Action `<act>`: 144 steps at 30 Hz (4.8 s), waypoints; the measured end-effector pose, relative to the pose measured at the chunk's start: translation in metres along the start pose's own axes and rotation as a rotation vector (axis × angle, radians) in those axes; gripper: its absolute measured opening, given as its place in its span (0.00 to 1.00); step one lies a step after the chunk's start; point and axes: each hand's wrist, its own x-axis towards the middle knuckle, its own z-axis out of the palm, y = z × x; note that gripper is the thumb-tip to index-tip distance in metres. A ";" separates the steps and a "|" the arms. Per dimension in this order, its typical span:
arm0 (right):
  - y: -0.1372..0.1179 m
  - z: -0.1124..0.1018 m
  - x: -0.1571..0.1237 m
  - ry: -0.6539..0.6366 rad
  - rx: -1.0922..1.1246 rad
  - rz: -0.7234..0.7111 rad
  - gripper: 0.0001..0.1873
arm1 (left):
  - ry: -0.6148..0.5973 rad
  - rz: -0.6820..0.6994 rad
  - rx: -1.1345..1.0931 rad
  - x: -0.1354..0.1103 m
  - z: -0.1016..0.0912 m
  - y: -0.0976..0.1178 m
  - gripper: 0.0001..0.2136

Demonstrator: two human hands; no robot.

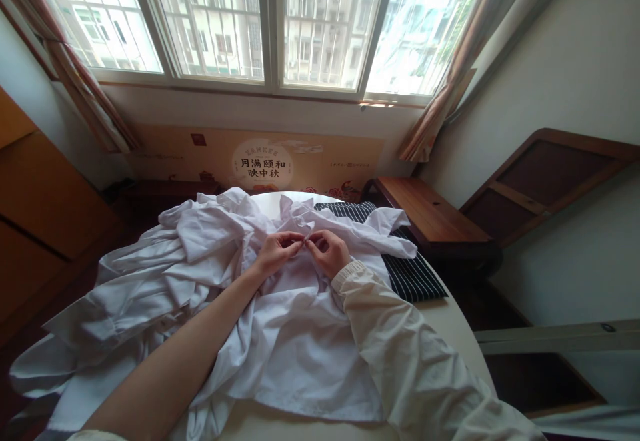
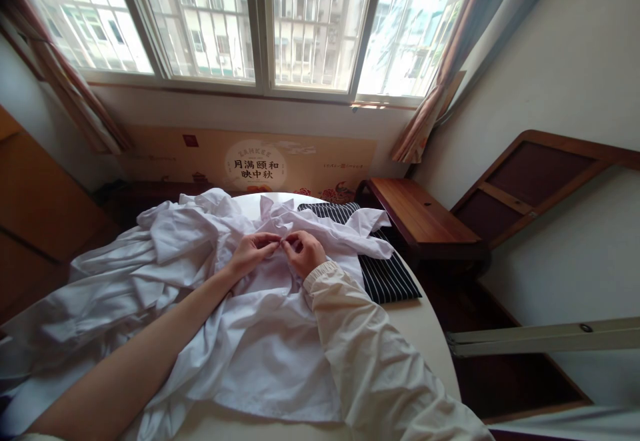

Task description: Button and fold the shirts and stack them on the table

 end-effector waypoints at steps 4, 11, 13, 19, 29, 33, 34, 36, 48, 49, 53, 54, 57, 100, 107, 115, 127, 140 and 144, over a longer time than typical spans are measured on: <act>0.002 0.000 -0.001 0.003 -0.020 -0.014 0.10 | -0.001 -0.015 -0.023 -0.002 0.001 0.001 0.22; 0.006 0.001 -0.001 0.010 -0.052 -0.078 0.12 | 0.035 -0.053 -0.067 -0.003 0.004 0.002 0.24; 0.006 0.000 0.000 0.019 -0.057 -0.092 0.12 | 0.045 -0.051 -0.070 -0.002 0.004 0.002 0.24; 0.001 0.000 -0.001 0.015 -0.025 -0.071 0.11 | 0.032 -0.004 -0.022 -0.001 0.002 0.000 0.23; 0.004 0.003 -0.001 -0.003 0.044 -0.006 0.13 | 0.011 -0.003 -0.053 0.000 0.003 -0.002 0.24; 0.005 0.002 -0.001 0.008 0.049 -0.014 0.12 | 0.011 0.044 -0.009 0.001 0.003 0.001 0.23; 0.004 0.002 -0.001 0.007 0.054 -0.022 0.12 | 0.016 0.049 0.004 0.001 0.003 0.001 0.22; 0.004 0.002 -0.001 0.000 0.064 -0.045 0.11 | 0.021 0.051 0.016 0.000 0.004 0.001 0.21; 0.002 0.003 -0.001 -0.016 0.068 -0.020 0.12 | 0.034 0.048 0.026 -0.002 0.005 -0.003 0.19; 0.002 0.003 -0.002 -0.012 0.067 -0.007 0.13 | 0.032 0.046 0.022 -0.002 0.005 -0.003 0.19; 0.004 0.004 -0.001 -0.019 0.090 0.044 0.12 | 0.020 0.062 0.055 -0.003 0.005 -0.003 0.19; 0.005 0.004 -0.001 -0.024 0.103 0.053 0.12 | 0.019 0.067 0.063 -0.003 0.005 -0.002 0.18; 0.006 0.004 -0.001 -0.030 0.149 0.076 0.13 | 0.034 0.065 0.067 -0.004 0.005 -0.002 0.18; 0.004 0.004 0.000 0.018 0.131 0.004 0.17 | 0.061 -0.001 -0.088 -0.003 0.007 -0.003 0.22; 0.004 0.004 -0.001 0.021 0.125 0.014 0.17 | 0.092 0.033 -0.027 -0.005 0.008 -0.003 0.21; 0.004 0.004 -0.001 0.016 0.132 0.009 0.17 | 0.094 0.055 0.009 -0.005 0.007 -0.005 0.19; 0.007 0.005 0.001 0.010 0.129 -0.021 0.14 | 0.074 0.075 -0.018 -0.002 0.006 -0.004 0.16; 0.011 0.006 0.000 -0.021 0.166 -0.045 0.11 | -0.151 0.041 -0.069 0.002 0.003 -0.005 0.17; 0.018 0.007 0.002 -0.040 0.145 -0.064 0.11 | -0.162 0.025 -0.085 0.002 0.003 0.001 0.18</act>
